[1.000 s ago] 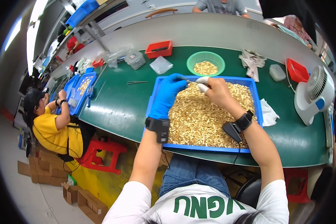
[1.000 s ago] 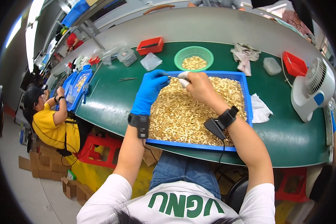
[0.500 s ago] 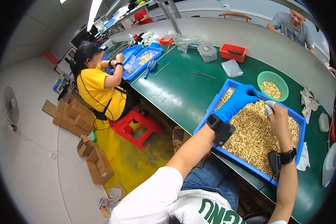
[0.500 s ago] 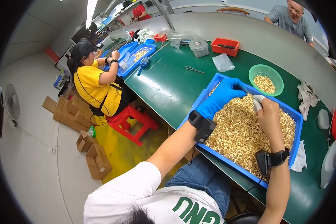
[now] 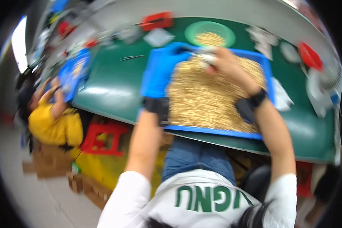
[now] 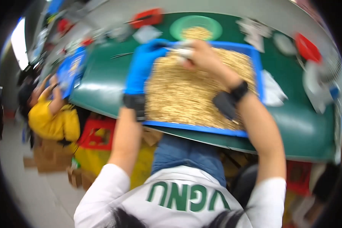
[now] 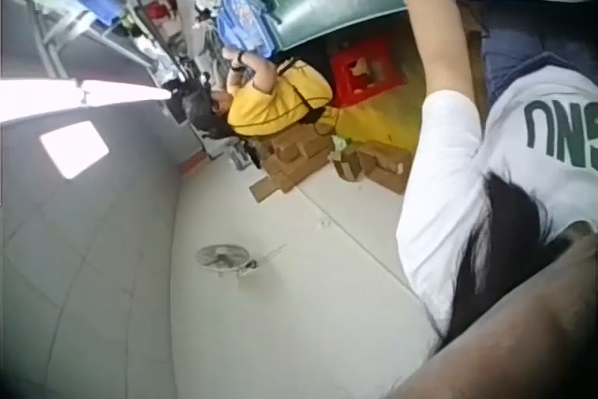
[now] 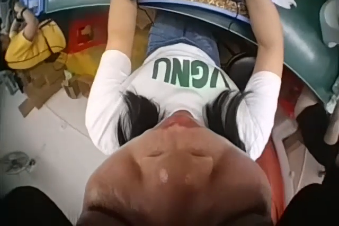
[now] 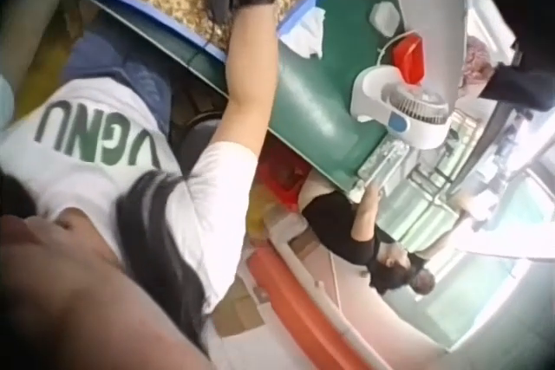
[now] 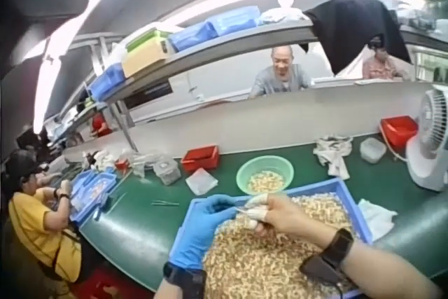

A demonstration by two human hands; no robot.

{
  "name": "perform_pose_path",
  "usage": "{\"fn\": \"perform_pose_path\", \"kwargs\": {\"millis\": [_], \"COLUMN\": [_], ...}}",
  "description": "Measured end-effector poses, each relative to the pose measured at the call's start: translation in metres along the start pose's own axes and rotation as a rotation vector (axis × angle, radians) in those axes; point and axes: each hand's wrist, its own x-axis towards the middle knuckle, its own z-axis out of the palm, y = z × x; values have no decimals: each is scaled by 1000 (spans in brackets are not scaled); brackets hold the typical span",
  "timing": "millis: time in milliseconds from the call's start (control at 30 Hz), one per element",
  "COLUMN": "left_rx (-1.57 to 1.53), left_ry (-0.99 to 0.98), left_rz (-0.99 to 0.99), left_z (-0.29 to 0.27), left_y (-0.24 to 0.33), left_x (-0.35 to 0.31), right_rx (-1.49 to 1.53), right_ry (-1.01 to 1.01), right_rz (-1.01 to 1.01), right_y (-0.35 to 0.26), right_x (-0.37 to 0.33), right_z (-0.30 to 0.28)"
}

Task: The person picks up a small metal component from a blue tray, inserts a tiny pin into it by hand, and places the assembled piece into a green bowl, repeating the process.

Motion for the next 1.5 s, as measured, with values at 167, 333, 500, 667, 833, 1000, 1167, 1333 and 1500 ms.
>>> {"fn": "perform_pose_path", "kwargs": {"millis": [167,333,500,667,833,1000,1167,1333,1500], "left_rx": [-372,-563,-709,-758,-854,-638,-373,-332,-690], "left_ry": [-2,-39,-19,17,59,68,36,210,457], "left_rz": [-102,-143,-237,-240,-212,-237,-123,-127,-125], "left_z": [9,21,21,19,35,32,33,21,-14], "left_y": [-18,-15,-11,-10,-21,-24,-15,-15,-44], "left_x": [3,4,0,-5,2,0,0,3,7], "right_rx": [294,248,137,176,103,113,88,54,-107], "right_ry": [49,32,84,70,140,127,156,182,141], "right_rz": [27,21,-11,-17,6,44,88,193,257], "right_y": [-5,1,8,5,4,6,5,11,3], "right_x": [-1,-9,-6,0,-5,-4,-5,-3,4], "right_z": [2,-8,-8,-3,-4,4,2,-12,-23]}}
